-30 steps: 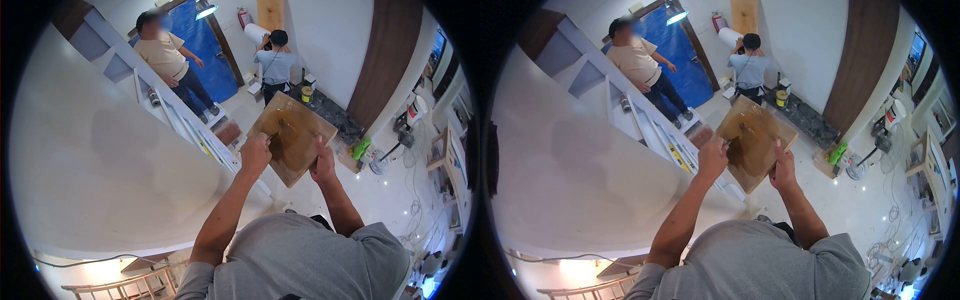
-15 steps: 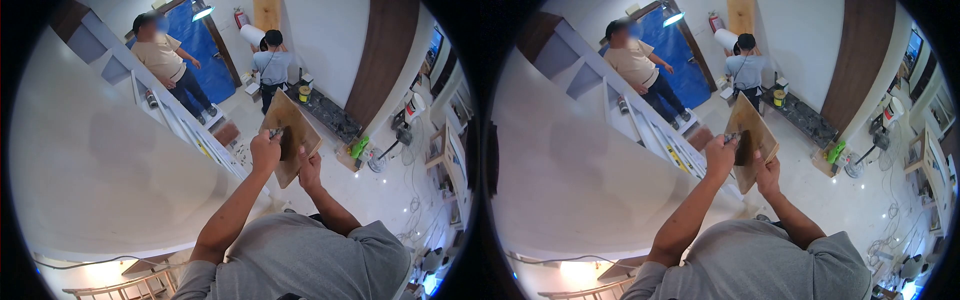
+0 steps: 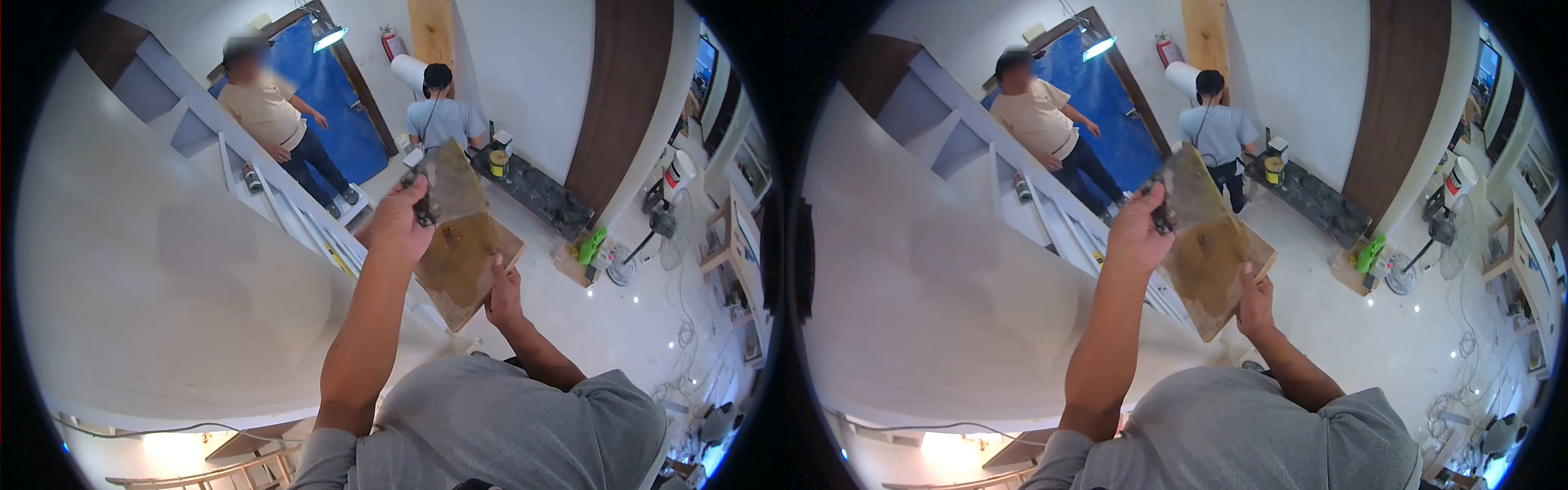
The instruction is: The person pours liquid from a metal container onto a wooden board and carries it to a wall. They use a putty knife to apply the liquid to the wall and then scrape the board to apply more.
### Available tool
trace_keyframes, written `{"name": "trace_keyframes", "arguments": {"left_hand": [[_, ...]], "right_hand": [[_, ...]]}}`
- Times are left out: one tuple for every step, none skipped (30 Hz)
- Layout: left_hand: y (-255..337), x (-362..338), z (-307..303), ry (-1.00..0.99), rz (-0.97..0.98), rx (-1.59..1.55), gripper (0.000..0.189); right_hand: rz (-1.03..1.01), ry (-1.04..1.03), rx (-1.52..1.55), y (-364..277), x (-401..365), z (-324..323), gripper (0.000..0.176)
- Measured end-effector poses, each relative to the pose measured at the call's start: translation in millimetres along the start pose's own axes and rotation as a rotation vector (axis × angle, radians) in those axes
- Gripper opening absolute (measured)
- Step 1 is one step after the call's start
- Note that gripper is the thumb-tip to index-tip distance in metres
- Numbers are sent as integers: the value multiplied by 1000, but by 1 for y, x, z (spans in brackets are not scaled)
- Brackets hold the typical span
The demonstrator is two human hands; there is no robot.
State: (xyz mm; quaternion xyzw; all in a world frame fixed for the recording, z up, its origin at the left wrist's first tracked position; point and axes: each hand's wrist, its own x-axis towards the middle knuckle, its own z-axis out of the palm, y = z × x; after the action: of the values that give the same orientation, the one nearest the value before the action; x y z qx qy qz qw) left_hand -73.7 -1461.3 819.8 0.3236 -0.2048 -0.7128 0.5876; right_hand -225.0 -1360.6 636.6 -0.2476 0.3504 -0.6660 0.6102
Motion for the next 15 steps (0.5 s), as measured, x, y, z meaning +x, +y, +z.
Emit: {"name": "trace_keyframes", "arguments": {"left_hand": [[7,-1,3,-91,64,-70,17],[14,-6,8,-161,133,-79,18],[20,-15,12,-231,202,-87,18],[25,-21,14,-302,271,-94,18],[27,-23,15,-318,321,-51,24],[25,-23,7,-334,369,3,24],[19,-21,-6,-347,413,58,25],[15,-24,-10,-359,455,113,25],[10,-26,-13,-302,553,301,24],[6,-30,-15,-240,646,489,23],[3,-34,-15,-174,734,678,22],[5,-36,-16,-228,993,963,21],[11,-38,-16,-284,1250,1252,19],[17,-40,-14,-343,1503,1542,18],[22,-46,-9,-477,1650,1655,19]], "right_hand": [[81,29,81,-2,4,-3,50],[163,58,162,-4,8,-7,52],[200,36,181,-2,11,-14,56],[231,49,233,1,11,-17,56],[262,62,284,3,10,-18,57],[296,76,336,4,10,-18,57],[296,70,342,4,10,-17,57],[296,66,348,5,10,-17,57],[298,66,354,6,8,-18,57],[301,64,361,7,8,-20,57],[305,62,368,7,11,-21,57],[309,60,373,7,13,-21,57],[317,65,373,5,14,-21,56],[324,69,373,0,14,-18,56],[331,72,373,-3,15,-16,56]]}}
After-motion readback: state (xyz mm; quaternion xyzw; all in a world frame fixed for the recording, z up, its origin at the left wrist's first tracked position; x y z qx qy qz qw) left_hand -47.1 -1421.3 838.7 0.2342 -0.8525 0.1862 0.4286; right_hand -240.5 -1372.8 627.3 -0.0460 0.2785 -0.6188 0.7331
